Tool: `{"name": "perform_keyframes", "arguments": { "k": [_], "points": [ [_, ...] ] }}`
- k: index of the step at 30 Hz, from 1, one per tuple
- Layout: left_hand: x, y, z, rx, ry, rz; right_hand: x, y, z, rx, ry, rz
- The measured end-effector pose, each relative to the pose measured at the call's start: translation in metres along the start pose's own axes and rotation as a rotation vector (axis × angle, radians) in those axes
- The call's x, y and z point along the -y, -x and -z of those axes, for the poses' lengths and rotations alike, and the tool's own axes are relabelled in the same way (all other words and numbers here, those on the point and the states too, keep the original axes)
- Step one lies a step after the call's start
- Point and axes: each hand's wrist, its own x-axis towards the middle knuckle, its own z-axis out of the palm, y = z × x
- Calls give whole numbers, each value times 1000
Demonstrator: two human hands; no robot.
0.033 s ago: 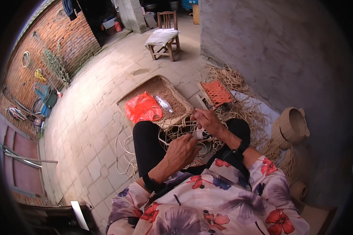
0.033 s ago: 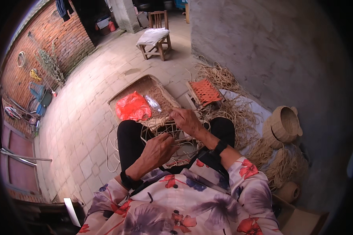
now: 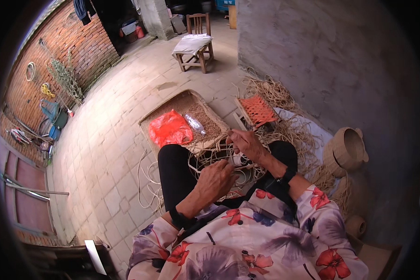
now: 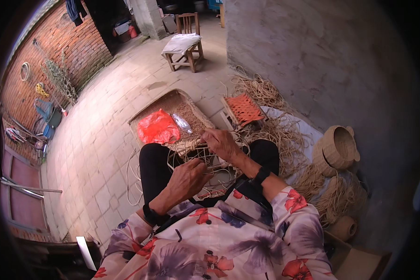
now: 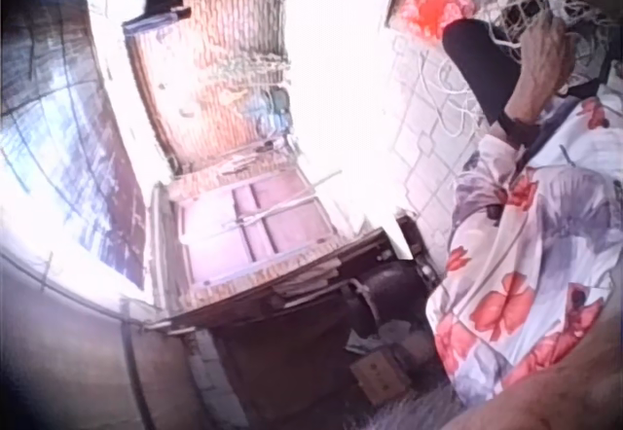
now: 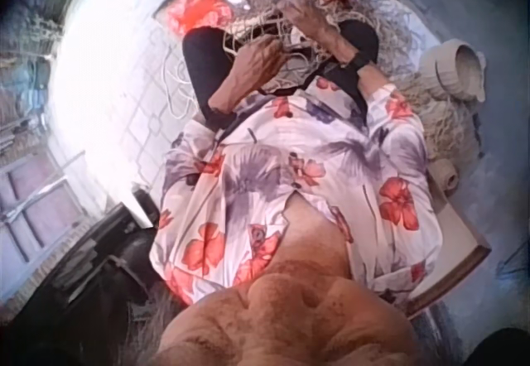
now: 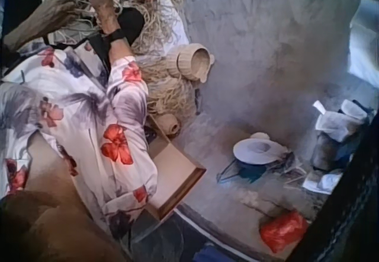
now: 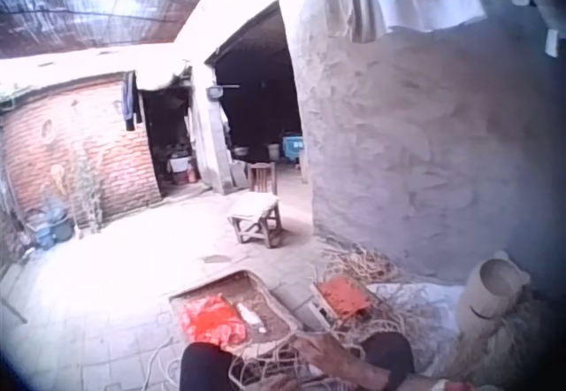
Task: Weaving plant fibers into a wooden frame to construct a basket.
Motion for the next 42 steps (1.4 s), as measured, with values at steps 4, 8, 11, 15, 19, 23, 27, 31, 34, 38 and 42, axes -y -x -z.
{"name": "perform_keyframes", "arguments": {
  "k": [4, 8, 11, 15, 19, 23, 27, 31, 34, 38, 42],
  "points": [
    [0, 1, 13, -23, 137, -1, -1, 1, 1, -2, -40, 12],
    [23, -5, 42, -438, 99, 85, -2, 6, 8, -53, -74, 30],
    [40, -10, 50, -448, 15, 51, 0, 16, 14, 24, -72, 62],
    [51, -19, 33, -30, 359, 132, 0, 21, 21, 69, -81, 69],
    [64, -28, 16, 65, 641, 318, 1, 17, 48, -60, -35, 169],
    [79, -33, 2, 38, 743, 383, 1, 43, 85, -98, 7, 117],
    [92, -42, -2, 37, 795, 366, -2, 80, 87, 17, 280, 200],
    [92, -50, 4, 53, 819, 407, -6, 104, 66, 100, 622, 331],
    [87, -53, 9, 82, 839, 427, -13, 105, 51, 89, 703, 393],
    [82, -53, 13, 109, 830, 444, -24, 101, 42, 52, 686, 404],
    [80, -54, 15, 109, 854, 433, -27, 102, 41, 37, 656, 403]
  ]
}}
